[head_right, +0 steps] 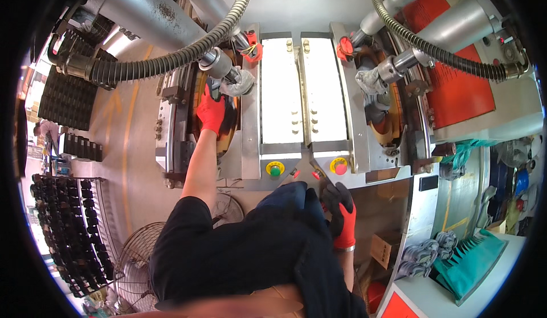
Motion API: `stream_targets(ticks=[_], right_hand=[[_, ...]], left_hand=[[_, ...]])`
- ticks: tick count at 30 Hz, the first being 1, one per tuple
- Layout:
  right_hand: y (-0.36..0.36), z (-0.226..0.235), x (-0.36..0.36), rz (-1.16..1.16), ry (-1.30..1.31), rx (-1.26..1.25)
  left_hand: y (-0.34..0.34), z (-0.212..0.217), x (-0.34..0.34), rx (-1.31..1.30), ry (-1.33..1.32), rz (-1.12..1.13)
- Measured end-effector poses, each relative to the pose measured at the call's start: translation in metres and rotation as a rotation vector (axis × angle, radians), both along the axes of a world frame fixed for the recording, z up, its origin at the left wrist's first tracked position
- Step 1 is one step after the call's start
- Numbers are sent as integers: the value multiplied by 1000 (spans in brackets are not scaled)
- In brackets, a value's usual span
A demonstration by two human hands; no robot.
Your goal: The person picks up pairs of grey sneakers from a conveyor belt, places them onto a machine, and then removes them to place them back on the belt. The person repeats this process for multiple pairs of shoes.
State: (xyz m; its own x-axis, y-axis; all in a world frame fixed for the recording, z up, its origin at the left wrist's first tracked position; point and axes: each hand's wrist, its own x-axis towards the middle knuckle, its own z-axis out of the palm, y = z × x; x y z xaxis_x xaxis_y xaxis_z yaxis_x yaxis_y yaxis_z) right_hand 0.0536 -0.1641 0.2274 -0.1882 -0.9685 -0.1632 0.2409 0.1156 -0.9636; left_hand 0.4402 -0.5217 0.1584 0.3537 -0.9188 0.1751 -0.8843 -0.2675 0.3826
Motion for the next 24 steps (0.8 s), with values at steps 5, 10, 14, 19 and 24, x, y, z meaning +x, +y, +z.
stream_targets(ticks=[5,10,14,19,24], right_hand=[[-26,10,1,57,46,-26],[-32,21,-20,-144,-241,162],[-47,20,-55,-155,-266,-57],[-77,18,-107,-134,-279,-204],[-136,-16,-183,-126,-89,-197]], left_hand=[[0,-12,12,-186,93,-55],[109,38,-79,-351,497,-166],[233,-7,-161,-269,467,-618],[243,-21,-208,122,-75,-595],[245,-32,-211,-16,1,-501]])
